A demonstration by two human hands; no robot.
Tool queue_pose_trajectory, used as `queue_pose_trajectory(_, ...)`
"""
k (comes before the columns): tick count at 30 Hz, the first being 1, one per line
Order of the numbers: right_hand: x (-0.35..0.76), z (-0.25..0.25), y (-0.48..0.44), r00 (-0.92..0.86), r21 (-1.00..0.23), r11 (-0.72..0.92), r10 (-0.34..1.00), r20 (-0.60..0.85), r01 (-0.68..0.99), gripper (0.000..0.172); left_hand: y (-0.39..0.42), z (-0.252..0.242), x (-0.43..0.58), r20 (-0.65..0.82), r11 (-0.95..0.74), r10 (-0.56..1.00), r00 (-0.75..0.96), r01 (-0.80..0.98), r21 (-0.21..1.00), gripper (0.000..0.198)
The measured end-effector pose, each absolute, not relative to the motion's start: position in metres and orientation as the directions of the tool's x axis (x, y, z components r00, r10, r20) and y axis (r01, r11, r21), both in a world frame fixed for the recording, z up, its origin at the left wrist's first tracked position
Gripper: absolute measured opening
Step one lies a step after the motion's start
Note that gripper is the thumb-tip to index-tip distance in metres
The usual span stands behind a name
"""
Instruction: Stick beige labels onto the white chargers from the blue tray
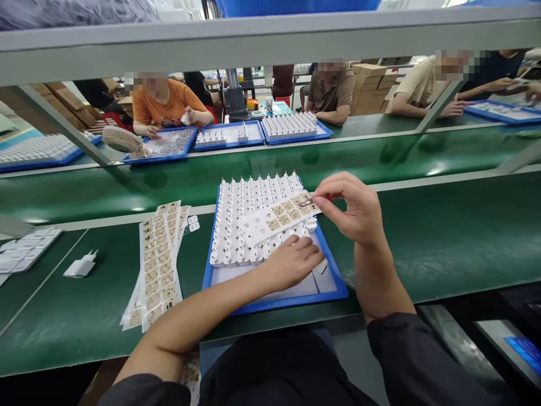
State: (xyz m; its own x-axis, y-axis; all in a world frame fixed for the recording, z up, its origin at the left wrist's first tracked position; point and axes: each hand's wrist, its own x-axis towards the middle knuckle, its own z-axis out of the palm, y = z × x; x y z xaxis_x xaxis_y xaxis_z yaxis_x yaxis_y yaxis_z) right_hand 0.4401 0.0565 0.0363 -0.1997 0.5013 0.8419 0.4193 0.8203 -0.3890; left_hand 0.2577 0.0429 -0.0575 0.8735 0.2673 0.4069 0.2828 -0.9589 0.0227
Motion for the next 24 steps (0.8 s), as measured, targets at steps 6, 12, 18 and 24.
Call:
queue_pose_trajectory(6,0.434,0.032,0.05,-0.151,-0.664,0.732,0.681,0.716,0.153,0.005,0.052,-0.019,0.211,0.615,-0.673,0.72,0.321,0.11,0.731,0.033)
queue_pose_trajectory(12,0.412,0.033,0.032,-0.229,-0.802,0.595,0.787,0.572,0.042,0.004,0.058,-0.012,0.198,0.688,-0.722,0.684,0.241,0.09,0.686,0.048)
queue_pose_trajectory(18,0.4,0.033,0.036,-0.358,-0.851,0.525,0.8,0.482,0.028,0.005,0.065,-0.02,0.192,0.557,-0.558,0.759,0.338,-0.104,0.823,0.051)
queue_pose_trajectory(24,0.391,0.016,0.058,-0.283,-0.909,0.357,0.868,0.408,-0.217,0.008,0.072,-0.028,0.195,0.484,-0.391,0.785,0.386,-0.297,0.871,0.042)
